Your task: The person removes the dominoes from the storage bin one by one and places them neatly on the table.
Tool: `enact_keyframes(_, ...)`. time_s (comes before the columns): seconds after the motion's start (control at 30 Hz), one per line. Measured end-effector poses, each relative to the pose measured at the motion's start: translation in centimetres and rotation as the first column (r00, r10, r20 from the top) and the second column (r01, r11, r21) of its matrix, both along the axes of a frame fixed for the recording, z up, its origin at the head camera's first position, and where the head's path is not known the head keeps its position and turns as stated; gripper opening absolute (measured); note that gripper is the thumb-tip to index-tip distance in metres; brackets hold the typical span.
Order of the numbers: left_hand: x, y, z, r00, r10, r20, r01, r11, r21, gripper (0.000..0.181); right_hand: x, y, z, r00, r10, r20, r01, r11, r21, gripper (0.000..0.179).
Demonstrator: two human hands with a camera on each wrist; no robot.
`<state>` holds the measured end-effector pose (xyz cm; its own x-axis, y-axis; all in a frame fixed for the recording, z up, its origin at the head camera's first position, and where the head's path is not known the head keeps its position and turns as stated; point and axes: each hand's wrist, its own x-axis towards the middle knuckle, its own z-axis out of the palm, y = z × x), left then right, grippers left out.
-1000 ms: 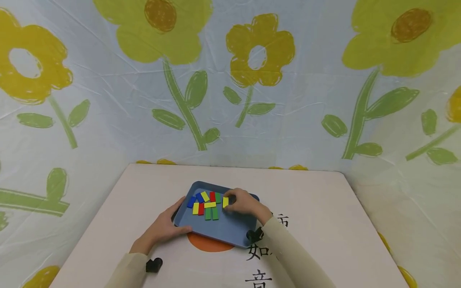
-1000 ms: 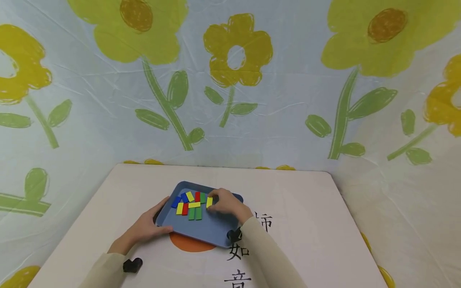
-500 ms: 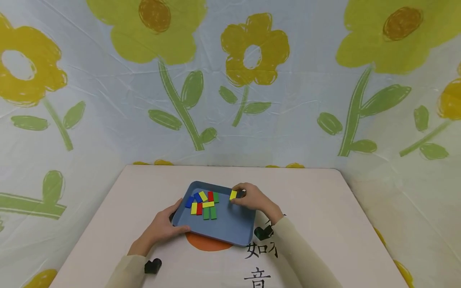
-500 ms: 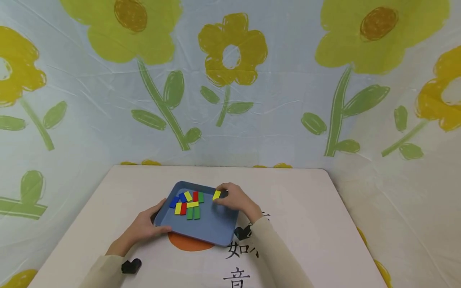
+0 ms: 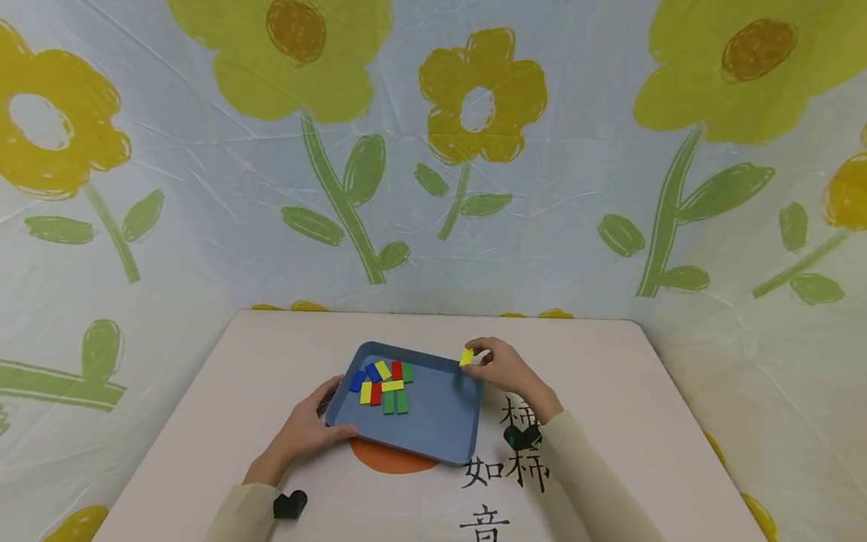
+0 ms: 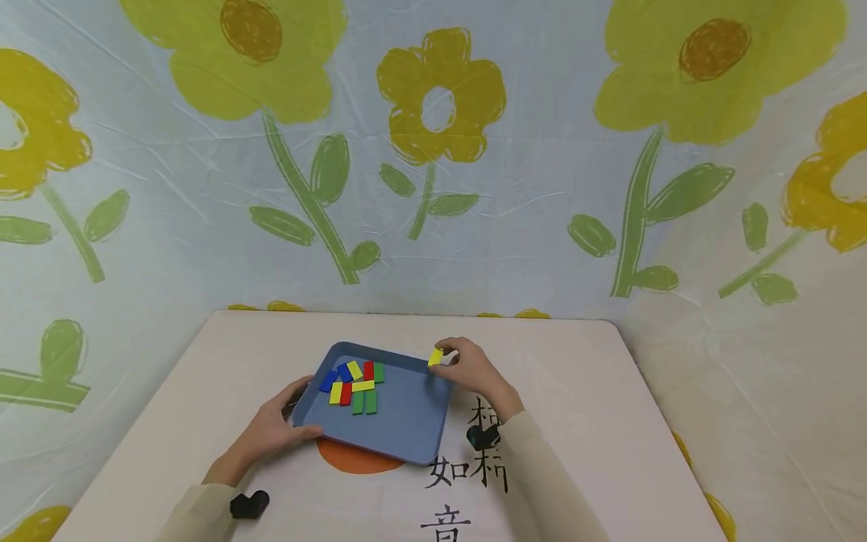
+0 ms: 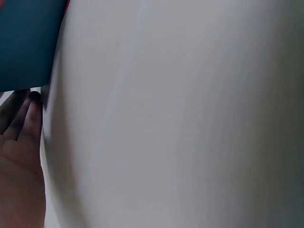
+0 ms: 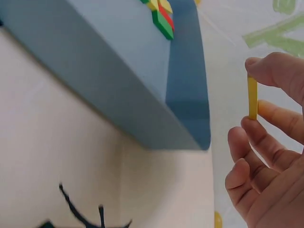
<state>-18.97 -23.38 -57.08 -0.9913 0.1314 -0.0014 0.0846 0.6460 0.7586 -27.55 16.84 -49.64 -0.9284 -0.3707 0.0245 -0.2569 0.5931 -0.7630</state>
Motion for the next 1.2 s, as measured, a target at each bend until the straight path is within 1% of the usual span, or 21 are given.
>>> enact_keyframes(0.1,-0.1,0.0,-0.2,0.999,0.012,0.034,-0.013,0.999,0.035,0.102,0.0,1.0,0.0,1.000,-0.011,0.009,0.010,1.000,0.003,0.051)
enact_keyframes(0.23,0.0,0.1,-0.3,0.998,0.018,0.058,-0.021,0.999,0.049,0.101,-0.1,2.2,-0.4,1.000,-0.014,0.005,0.014,1.000,0.006,0.052)
enact_keyframes(0.47,0.1,0.1,-0.1,0.997,0.022,0.072,-0.027,0.998,0.062,0.101,-0.4,4.2,-1.7,1.000,-0.029,0.002,0.029,0.999,0.037,0.051)
enact_keyframes(0.63,0.2,0.1,0.0,0.998,0.015,0.062,-0.020,0.998,0.067,0.100,-0.1,5.2,-2.6,0.996,-0.085,0.016,0.084,0.995,0.050,0.049)
enact_keyframes(0.73,0.2,0.1,-0.1,0.999,0.007,0.054,-0.010,0.998,0.068,0.100,0.1,5.6,-2.9,0.994,-0.106,0.015,0.104,0.992,0.071,0.047)
enact_keyframes(0.93,0.1,0.1,-0.1,0.998,0.007,0.066,-0.011,0.998,0.060,0.102,0.4,6.4,-3.5,0.997,-0.075,0.008,0.074,0.991,0.116,0.046)
enact_keyframes(1.07,0.0,0.1,0.0,0.997,0.008,0.075,-0.013,0.998,0.059,0.102,0.4,6.6,-4.1,0.998,-0.054,0.012,0.052,0.992,0.115,0.046)
enact_keyframes(1.2,0.1,0.1,0.0,0.996,0.009,0.086,-0.015,0.998,0.064,0.102,0.4,6.5,-4.7,0.998,-0.061,0.024,0.058,0.992,0.113,0.045)
